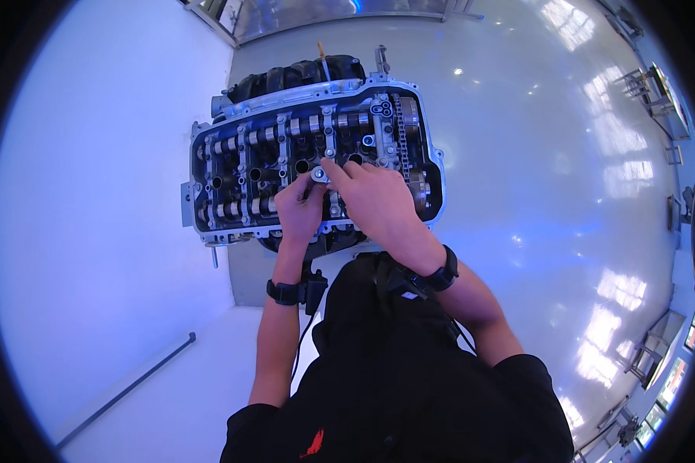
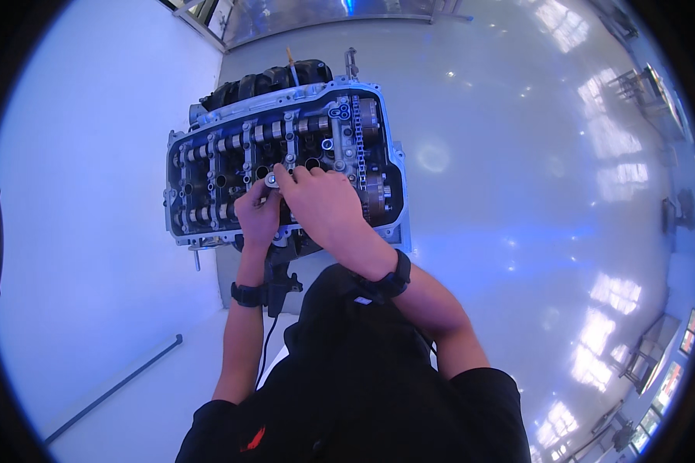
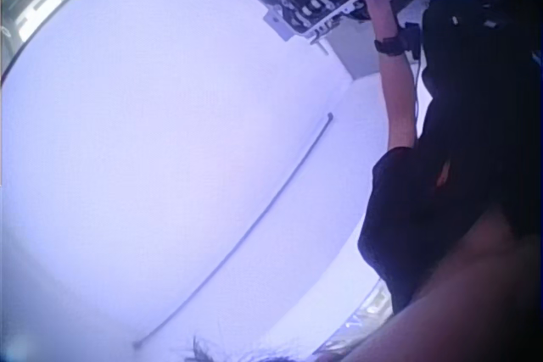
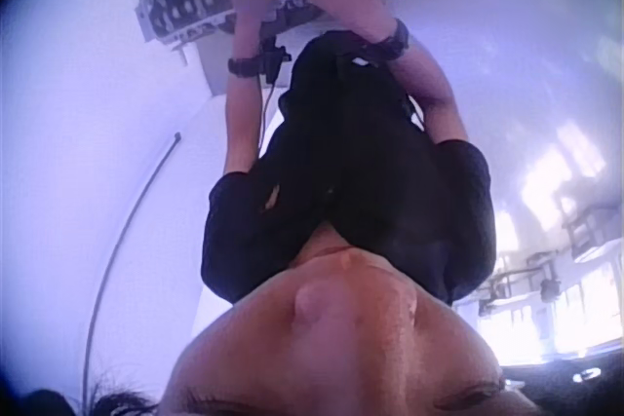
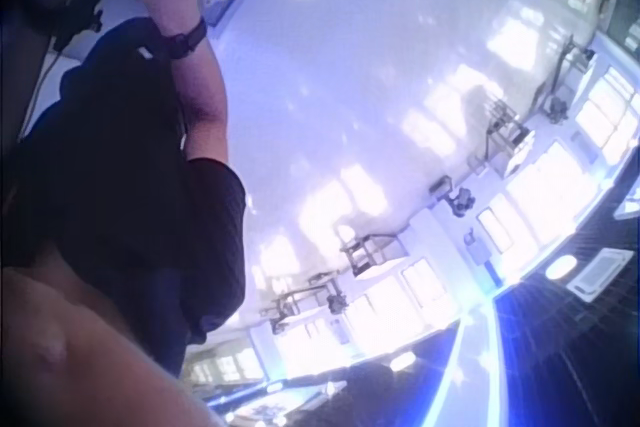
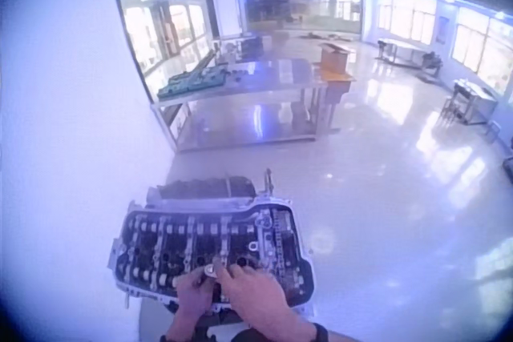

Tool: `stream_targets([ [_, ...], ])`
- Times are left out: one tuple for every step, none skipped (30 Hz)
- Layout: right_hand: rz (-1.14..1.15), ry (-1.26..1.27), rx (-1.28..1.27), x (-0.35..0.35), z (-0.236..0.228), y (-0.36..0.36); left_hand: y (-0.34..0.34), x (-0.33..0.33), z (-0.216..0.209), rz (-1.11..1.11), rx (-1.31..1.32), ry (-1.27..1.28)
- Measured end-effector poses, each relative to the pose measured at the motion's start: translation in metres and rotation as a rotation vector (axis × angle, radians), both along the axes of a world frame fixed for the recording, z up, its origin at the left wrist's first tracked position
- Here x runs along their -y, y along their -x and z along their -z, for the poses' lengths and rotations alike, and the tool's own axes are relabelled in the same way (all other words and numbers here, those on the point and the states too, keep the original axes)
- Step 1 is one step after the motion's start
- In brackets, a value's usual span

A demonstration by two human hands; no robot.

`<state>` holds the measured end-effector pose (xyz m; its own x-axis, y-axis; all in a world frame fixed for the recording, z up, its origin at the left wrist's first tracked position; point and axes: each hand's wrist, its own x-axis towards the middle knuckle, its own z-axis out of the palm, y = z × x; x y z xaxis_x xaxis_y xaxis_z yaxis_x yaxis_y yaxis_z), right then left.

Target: Removing components from an engine cylinder head assembly using a socket wrench.

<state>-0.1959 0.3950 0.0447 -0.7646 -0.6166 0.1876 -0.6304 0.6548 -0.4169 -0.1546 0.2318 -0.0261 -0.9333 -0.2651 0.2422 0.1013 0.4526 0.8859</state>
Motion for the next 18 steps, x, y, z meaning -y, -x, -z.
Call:
stream_targets([
  [0.011,-0.006,-0.034,-0.001,0.001,-0.004,-0.004,-0.002,-0.002,-0.029,-0.019,0.051],
  [0.004,-0.002,-0.031,-0.003,0.003,-0.003,-0.005,-0.002,-0.003,-0.036,-0.016,0.055],
  [-0.027,0.033,-0.044,-0.005,0.005,0.0,-0.005,0.0,-0.004,0.003,0.013,0.039],
  [-0.055,0.07,-0.069,-0.006,0.006,0.008,0.001,0.002,-0.006,0.045,0.031,0.024],
  [-0.058,0.072,-0.079,-0.008,0.008,0.014,0.002,0.004,-0.005,0.042,0.021,0.027],
  [-0.101,0.098,-0.155,-0.01,0.01,0.018,0.002,0.005,-0.002,0.091,0.063,-0.034],
  [-0.144,0.123,-0.226,-0.011,0.011,0.019,0.0,0.005,-0.003,0.139,0.11,-0.096],
  [-0.148,0.123,-0.231,-0.012,0.012,0.023,-0.001,0.006,-0.004,0.152,0.088,-0.048],
  [-0.177,0.129,-0.252,-0.013,0.011,0.028,0.0,0.006,-0.005,0.148,0.082,-0.048],
  [-0.208,0.135,-0.274,-0.013,0.011,0.03,0.002,0.004,-0.007,0.122,0.068,-0.018],
  [-0.215,0.135,-0.281,-0.013,0.011,0.028,0.002,0.001,-0.009,0.095,0.054,0.012],
  [-0.18,0.103,-0.186,-0.014,0.011,0.025,0.001,-0.004,-0.011,0.035,0.069,0.009],
  [-0.147,0.073,-0.094,-0.013,0.011,0.022,0.001,-0.006,-0.009,0.027,0.061,0.011],
  [-0.155,0.075,-0.102,-0.011,0.01,0.019,0.002,-0.007,-0.007,0.006,0.017,0.011],
  [-0.117,0.068,-0.089,-0.01,0.01,0.015,0.002,-0.007,-0.005,-0.013,-0.027,0.012],
  [-0.074,0.061,-0.074,-0.01,0.009,0.012,0.001,-0.007,-0.009,-0.02,-0.003,0.03],
  [-0.074,0.063,-0.079,-0.01,0.009,0.013,0.001,-0.005,-0.01,-0.02,-0.008,0.032],
  [-0.117,0.062,-0.131,-0.011,0.009,0.017,0.001,-0.003,-0.012,0.013,0.026,0.022],
])
